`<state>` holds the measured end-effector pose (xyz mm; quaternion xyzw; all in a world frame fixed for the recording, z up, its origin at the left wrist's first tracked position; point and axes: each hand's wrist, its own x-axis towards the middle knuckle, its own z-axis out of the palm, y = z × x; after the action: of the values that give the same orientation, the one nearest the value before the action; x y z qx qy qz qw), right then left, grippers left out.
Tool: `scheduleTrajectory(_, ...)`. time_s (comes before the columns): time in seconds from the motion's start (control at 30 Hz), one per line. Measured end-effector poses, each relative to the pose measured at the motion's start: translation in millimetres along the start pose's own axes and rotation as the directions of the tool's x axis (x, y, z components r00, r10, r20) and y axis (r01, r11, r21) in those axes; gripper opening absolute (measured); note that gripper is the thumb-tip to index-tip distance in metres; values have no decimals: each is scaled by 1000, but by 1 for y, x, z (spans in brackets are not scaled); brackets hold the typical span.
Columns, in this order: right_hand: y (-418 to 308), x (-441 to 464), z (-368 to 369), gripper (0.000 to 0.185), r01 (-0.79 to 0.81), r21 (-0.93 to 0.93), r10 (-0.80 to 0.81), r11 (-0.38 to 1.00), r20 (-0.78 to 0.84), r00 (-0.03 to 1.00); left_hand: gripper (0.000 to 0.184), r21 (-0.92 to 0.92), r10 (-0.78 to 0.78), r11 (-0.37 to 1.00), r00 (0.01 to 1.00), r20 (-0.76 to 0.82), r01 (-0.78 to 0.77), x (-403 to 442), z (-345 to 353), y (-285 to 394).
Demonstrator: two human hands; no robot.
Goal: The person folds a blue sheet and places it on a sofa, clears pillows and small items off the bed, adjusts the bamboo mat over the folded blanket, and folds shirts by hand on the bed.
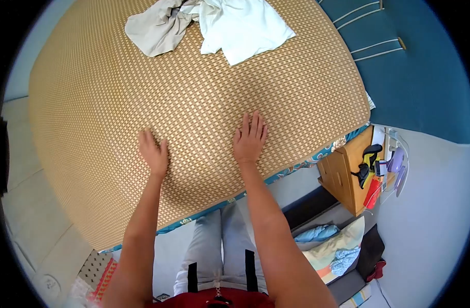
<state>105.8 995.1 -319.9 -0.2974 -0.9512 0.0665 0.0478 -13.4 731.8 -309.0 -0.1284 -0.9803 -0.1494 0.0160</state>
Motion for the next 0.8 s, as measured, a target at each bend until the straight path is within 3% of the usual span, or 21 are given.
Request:
scheduleTrajectory(0.13,-2,2,4,54,-27,23,26,999,14,1000,70,-133,254,961,964,82,-242,116,19,90)
scheduleTrajectory(0.2,-2,2,6,52,-34,26,34,999,6,999,70,-229,313,931,945,93,-286,160,34,127)
scheduleTrajectory(0.27,0,5,10,50,-28,40,28,999,-19,999,69,-132,380,917,925,-6,-377,202,44,156)
scheduleTrajectory(0.37,1,3,13,48,-18,64,22,998,-60,998,66,30,280,960,959,-46,-279,243,51,183)
scheduleTrajectory(0.47,3,6,15,48,-22,55,25,998,-58,998,61,-20,525,845,821,225,-534,267,76,186)
scheduleTrajectory(0.5,3,5,15,48,-27,45,29,999,-49,998,40,-128,547,837,827,132,-533,261,84,191)
scheduleTrajectory(0.6,3,6,14,47,-28,41,30,999,-57,998,20,-50,517,854,833,200,-518,290,93,188)
scheduleTrajectory(0.63,3,6,14,47,-28,44,30,999,-55,998,13,16,554,831,827,-91,-555,295,94,179)
scheduleTrajectory(0.7,3,6,13,47,-32,47,34,998,-57,998,14,38,390,918,883,-260,-394,300,73,161)
scheduleTrajectory(0.77,3,6,13,47,-28,47,31,999,-56,998,24,359,157,933,933,-324,-32,305,76,134)
scheduleTrajectory(0.8,3,5,13,47,-27,48,30,998,-52,998,25,290,75,956,991,-112,-40,308,71,115)
